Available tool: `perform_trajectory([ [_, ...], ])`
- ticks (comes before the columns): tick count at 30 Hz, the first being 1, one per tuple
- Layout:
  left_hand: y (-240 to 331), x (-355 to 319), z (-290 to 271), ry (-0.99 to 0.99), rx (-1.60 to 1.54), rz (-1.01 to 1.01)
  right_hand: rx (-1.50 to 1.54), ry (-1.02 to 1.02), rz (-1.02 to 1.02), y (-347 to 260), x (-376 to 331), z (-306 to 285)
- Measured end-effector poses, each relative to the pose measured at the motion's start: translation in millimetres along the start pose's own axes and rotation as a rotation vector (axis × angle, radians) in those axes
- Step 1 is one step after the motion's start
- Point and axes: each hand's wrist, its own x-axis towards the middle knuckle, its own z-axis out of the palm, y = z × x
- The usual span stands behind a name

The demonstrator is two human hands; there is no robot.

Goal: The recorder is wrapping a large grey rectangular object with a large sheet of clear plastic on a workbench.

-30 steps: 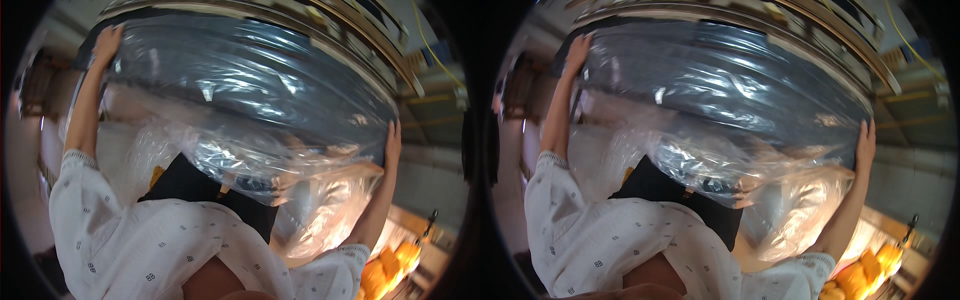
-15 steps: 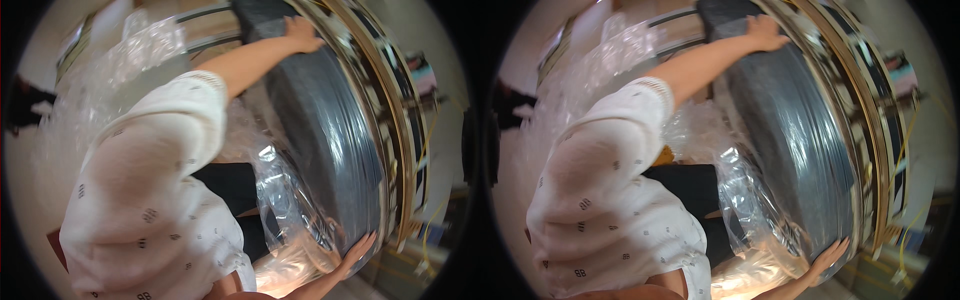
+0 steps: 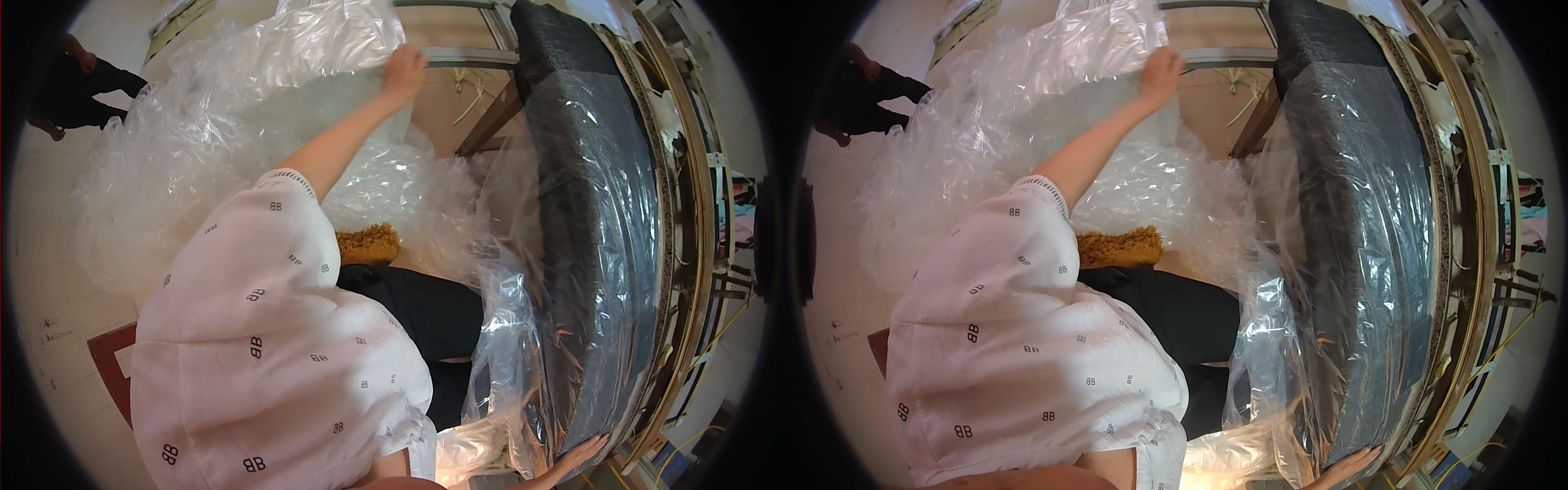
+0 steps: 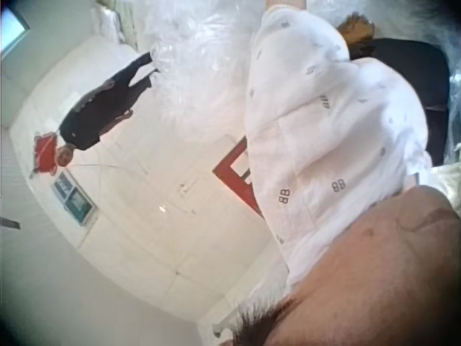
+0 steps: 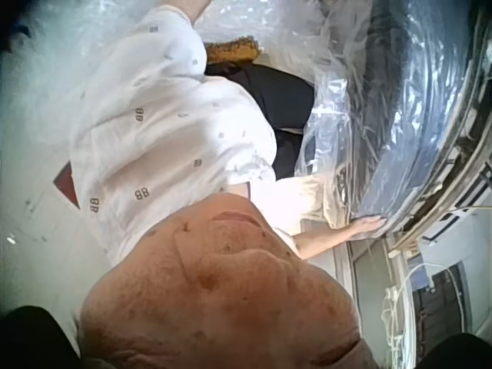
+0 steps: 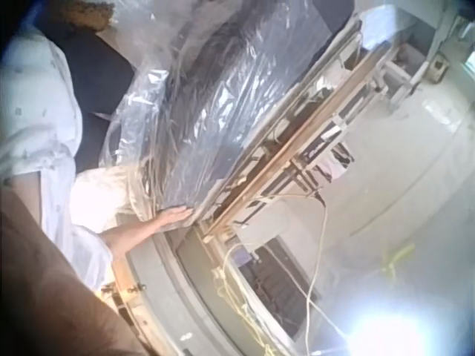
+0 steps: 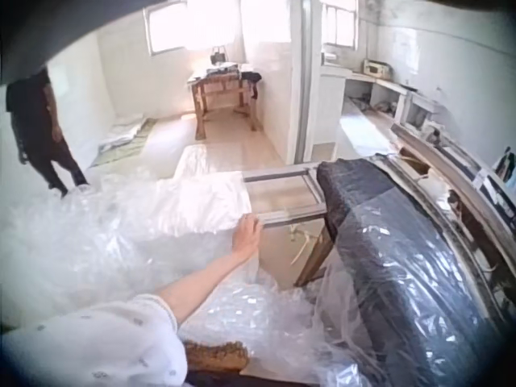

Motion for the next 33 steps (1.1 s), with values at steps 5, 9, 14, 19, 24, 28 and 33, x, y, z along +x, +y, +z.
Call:
perform_trajectory([
  [5,-58.4,-19.8,-52.9,-0.083,0.297,-0.166,-0.011,-0.107,0.040,-39.4,-1.1,-20.0],
  [9,-71.9,-13.2,-60.2,-0.157,0.269,-0.145,-0.061,-0.122,0.072,-30.5,7.6,-25.0],
  [14,-96.6,-6.3,-83.8,-0.235,0.137,-0.234,-0.069,-0.066,0.100,-59.2,20.6,-18.9],
  [19,-89.9,-10.9,-89.4,-0.060,-0.777,-0.839,-0.075,0.050,0.166,1.8,35.7,-14.3],
  [24,-43.3,-4.8,-125.3,-0.054,-0.958,-0.837,0.232,-0.016,-0.414,-46.1,38.5,-37.6],
  [28,-21.5,-13.2,-148.5,-0.132,-1.046,-0.699,0.219,0.168,-0.336,-186.0,46.9,-69.5],
  [33,72.9,-27.4,-161.5,-0.230,-0.963,-0.656,0.500,0.118,-0.423,-378.2,12.0,-98.2],
])
